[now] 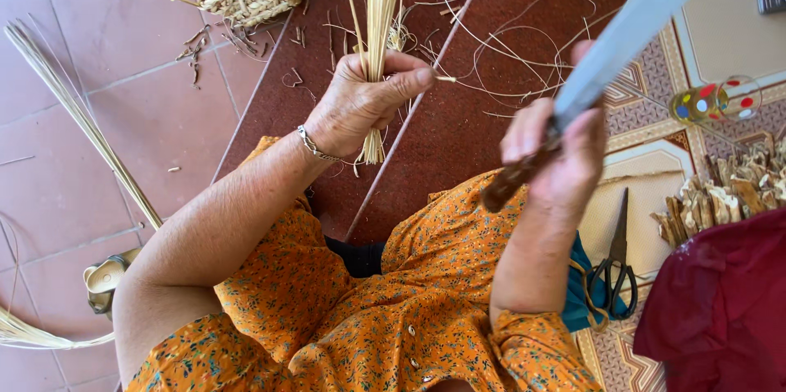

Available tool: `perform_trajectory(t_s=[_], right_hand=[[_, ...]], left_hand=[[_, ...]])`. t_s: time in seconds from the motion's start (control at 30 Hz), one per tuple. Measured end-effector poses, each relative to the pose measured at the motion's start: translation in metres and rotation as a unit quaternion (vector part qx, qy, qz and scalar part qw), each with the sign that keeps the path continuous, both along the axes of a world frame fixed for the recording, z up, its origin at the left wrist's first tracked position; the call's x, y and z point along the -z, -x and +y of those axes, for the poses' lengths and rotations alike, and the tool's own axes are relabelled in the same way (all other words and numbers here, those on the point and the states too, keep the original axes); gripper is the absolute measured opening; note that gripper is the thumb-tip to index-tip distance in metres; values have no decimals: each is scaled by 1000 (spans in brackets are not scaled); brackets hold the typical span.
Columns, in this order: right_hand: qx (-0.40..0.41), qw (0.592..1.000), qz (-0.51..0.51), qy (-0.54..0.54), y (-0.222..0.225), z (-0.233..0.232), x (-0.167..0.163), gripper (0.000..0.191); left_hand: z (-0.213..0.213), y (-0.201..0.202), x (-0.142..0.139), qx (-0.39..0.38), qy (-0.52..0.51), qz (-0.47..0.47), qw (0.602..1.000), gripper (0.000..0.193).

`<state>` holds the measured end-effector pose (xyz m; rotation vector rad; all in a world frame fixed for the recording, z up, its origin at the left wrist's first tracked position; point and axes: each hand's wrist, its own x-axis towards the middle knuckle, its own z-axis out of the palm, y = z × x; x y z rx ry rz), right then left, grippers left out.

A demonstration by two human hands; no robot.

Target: The person splits dried palm leaves into thin strips using a knife and scissors, then ties a bundle of strips with a thin fiber. They trim excess fibers from a partially woven basket and tuck the ends into the weave using the knife.

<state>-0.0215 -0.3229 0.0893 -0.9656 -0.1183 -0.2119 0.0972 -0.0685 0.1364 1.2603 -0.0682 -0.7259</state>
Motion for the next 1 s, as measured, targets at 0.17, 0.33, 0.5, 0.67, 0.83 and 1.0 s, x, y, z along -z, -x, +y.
perform_trajectory(t_s=[0.17, 0.33, 0.5, 0.67, 0.83, 1.0], right_hand=[[-192, 976, 13, -99, -23, 53, -21, 72], [-229, 962, 44, -144, -21, 69, -15, 69], [-245, 954, 36, -169, -23, 69, -9, 69], [-253, 946, 38, -200, -20, 67, -8, 70], [-270, 935, 32, -226, -20, 65, -4, 69], [-254, 943, 29, -212, -18, 66, -3, 68]], left_hand=[[6, 1, -2, 0, -43, -52, 998, 13], [11, -3, 2, 11, -45, -102, 994, 13], [12, -9, 9, 21, -6, -129, 991, 13], [11, -9, 10, 24, -13, -116, 993, 13], [10, -8, 11, 26, -13, -125, 992, 14], [8, -6, 11, 17, -26, -106, 994, 14]])
